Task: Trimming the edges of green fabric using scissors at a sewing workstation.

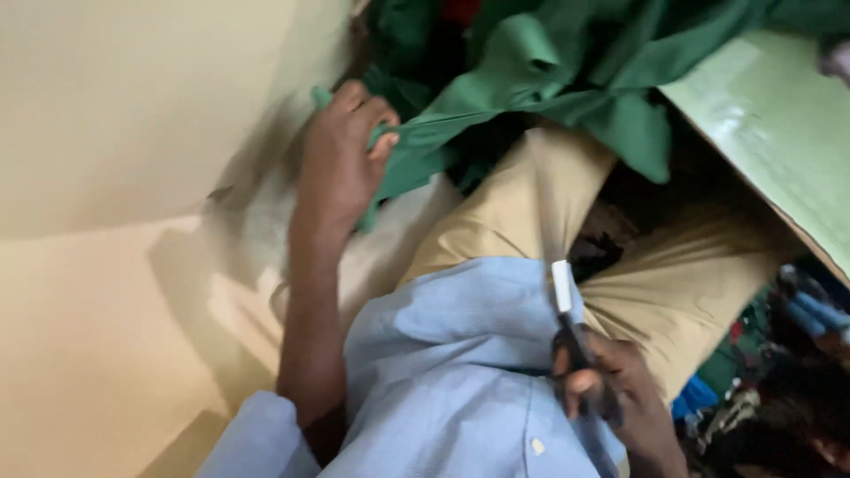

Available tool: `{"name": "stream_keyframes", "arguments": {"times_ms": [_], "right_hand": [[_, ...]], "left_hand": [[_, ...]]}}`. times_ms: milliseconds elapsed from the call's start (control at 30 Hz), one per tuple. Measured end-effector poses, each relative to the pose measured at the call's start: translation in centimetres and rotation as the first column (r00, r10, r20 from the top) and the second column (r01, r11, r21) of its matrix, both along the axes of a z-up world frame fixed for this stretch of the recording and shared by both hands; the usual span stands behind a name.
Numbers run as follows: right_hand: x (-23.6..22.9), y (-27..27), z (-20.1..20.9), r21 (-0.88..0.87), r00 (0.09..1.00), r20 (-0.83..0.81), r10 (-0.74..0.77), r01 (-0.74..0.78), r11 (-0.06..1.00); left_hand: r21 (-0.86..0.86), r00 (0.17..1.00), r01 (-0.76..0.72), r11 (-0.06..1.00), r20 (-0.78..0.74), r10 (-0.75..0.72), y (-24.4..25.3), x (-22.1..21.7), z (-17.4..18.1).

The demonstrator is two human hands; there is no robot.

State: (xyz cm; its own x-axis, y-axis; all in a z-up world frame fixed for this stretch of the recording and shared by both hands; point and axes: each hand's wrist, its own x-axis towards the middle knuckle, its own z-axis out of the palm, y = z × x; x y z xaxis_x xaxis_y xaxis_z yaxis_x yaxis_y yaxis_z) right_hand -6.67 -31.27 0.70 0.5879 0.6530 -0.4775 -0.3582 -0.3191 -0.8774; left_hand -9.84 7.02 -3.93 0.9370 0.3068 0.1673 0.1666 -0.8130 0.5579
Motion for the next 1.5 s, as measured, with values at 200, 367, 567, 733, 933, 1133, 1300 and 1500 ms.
{"name": "stream_keyframes", "arguments": {"times_ms": [200,367,567,733,933,1133,1300,1500], "right_hand": [[2.3,7.6,2.1,-0.003,0.867,0.119,0.483,-0.486,0.874],[4.1,9.2,2.6,-0.091,0.839,0.107,0.533,-0.525,0.846],[5.4,8.8,2.1,-0.148,0.812,0.151,0.564,-0.545,0.825],[6.1,6.8,0.6,-0.313,0.75,0.328,0.575,-0.488,0.815],[6.5,5.3,0.7,-0.481,0.729,0.375,0.573,-0.375,0.792],[6.5,4.3,0.7,-0.426,0.725,0.399,0.561,-0.395,0.814],[5.5,2.8,0.5,-0.355,0.797,0.307,0.52,-0.411,0.84],[3.3,1.3,-0.4,-0.231,0.948,0.153,0.278,-0.24,0.943]], "left_hand": [[-0.027,0.94,-0.143,0.989,0.308,0.145,-1.2,0.7,1.7],[-0.02,0.849,-0.103,0.995,0.519,0.098,-1.8,0.9,2.4],[-0.055,0.809,-0.104,0.993,0.577,0.116,-2.3,1.0,1.5],[0.01,0.835,-0.103,0.995,0.545,0.081,-2.1,0.6,2.8],[0.1,0.871,-0.063,0.993,0.492,0.005,-2.0,0.3,3.5],[0.144,0.813,-0.049,0.988,0.581,-0.044,-1.3,1.1,4.0],[-0.327,0.905,0.129,0.936,0.426,0.024,-0.3,0.2,4.6],[-0.613,0.937,0.206,0.763,-0.099,-0.334,1.3,1.4,2.4]]}}
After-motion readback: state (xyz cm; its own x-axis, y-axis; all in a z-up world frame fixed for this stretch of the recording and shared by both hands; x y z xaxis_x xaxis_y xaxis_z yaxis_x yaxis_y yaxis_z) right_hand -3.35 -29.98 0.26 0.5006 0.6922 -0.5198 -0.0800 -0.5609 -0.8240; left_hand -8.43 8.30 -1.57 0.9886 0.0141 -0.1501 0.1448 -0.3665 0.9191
